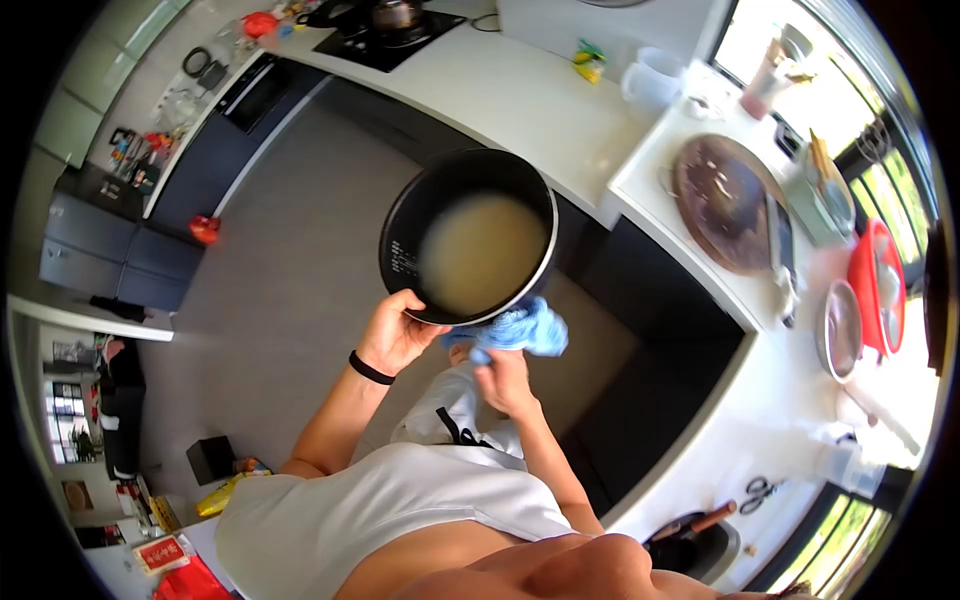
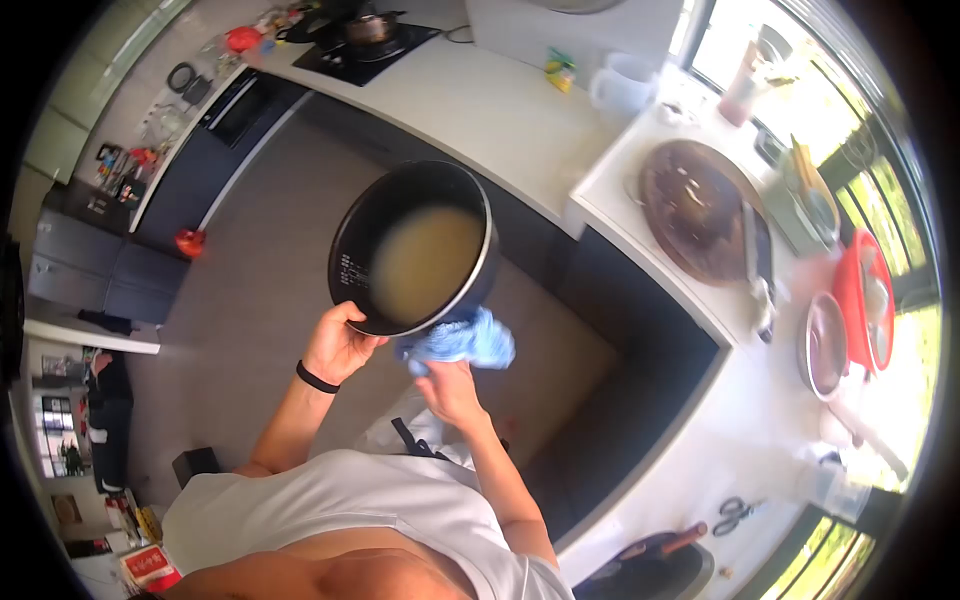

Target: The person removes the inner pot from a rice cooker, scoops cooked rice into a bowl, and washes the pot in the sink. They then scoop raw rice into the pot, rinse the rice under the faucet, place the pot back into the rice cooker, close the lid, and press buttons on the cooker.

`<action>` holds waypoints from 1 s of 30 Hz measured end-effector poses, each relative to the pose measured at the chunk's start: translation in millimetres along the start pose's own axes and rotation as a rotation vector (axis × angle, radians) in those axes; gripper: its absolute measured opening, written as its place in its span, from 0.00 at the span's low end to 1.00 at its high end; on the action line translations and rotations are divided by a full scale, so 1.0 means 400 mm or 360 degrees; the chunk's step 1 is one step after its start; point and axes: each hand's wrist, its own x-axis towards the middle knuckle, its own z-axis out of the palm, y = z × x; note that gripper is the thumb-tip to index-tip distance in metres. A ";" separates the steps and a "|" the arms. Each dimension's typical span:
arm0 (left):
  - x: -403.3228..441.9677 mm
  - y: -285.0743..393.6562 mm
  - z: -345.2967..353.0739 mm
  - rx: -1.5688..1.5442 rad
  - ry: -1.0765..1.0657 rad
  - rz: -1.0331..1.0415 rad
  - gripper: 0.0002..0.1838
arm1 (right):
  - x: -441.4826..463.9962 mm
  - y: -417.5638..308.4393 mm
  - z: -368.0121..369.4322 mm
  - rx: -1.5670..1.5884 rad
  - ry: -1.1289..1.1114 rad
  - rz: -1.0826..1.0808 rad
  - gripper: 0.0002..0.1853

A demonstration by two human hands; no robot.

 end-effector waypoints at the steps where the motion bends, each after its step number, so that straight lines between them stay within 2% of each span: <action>1: -0.006 0.027 0.006 0.0011 0.0036 0.0027 0.14 | 0.050 0.047 0.081 -0.0043 -0.0079 -0.0013 0.26; 2: -0.005 0.067 0.001 0.0015 0.0061 0.0069 0.13 | 0.097 0.116 0.153 -0.0028 -0.0075 -0.0125 0.30; 5: 0.008 0.194 -0.042 0.0045 0.0093 0.0004 0.12 | 0.261 0.313 0.300 -0.0104 0.0842 -0.0597 0.40; 7: 0.005 0.300 -0.063 0.0247 0.0208 0.0119 0.11 | 0.497 0.020 0.197 -0.0073 0.1217 -0.0761 0.33; 8: 0.003 0.357 -0.092 0.0225 0.0163 0.0111 0.12 | 0.576 -0.019 0.199 0.0145 0.1227 -0.0511 0.31; 9: -0.003 0.422 -0.113 0.0269 0.0188 0.0139 0.13 | 0.669 -0.076 0.204 0.0907 0.1104 0.0101 0.37; 10: -0.016 0.472 -0.116 0.0319 0.0213 0.0157 0.14 | 0.756 -0.063 0.225 0.1596 0.0984 -0.0349 0.43; 11: -0.005 0.468 -0.110 0.0383 0.0247 0.0173 0.14 | 0.793 -0.006 0.183 0.1949 0.0563 -0.0238 0.47; 13: -0.006 0.577 -0.142 0.0421 0.0284 0.0180 0.16 | 0.984 0.028 0.218 0.2202 0.0137 -0.0121 0.50; 14: 0.002 0.637 -0.152 0.0398 0.0288 0.0193 0.16 | 1.077 -0.008 0.248 0.2508 -0.0060 0.0007 0.42; 16: 0.024 0.753 -0.184 0.0356 0.0285 0.0208 0.17 | 1.156 -0.047 0.317 0.2312 -0.0075 0.0470 0.36; 19: 0.068 0.883 -0.220 0.0264 0.0271 0.0261 0.14 | 1.149 -0.060 0.388 0.1924 -0.0086 0.1096 0.28; 22: 0.152 1.052 -0.286 0.0182 0.0343 0.0362 0.17 | 1.324 -0.030 0.521 0.1515 -0.0099 0.1545 0.24; 24: 0.225 1.138 -0.331 0.0032 0.0363 0.0458 0.19 | 1.467 0.008 0.645 0.1542 -0.0277 0.1506 0.23; 28: 0.330 1.364 -0.375 -0.0075 0.0509 0.0744 0.20 | 1.702 0.040 0.927 0.1939 -0.0905 0.1200 0.22; 30: 0.379 1.516 -0.403 -0.0168 0.0533 0.0865 0.18 | 1.824 0.038 1.062 0.2099 -0.1198 0.1225 0.22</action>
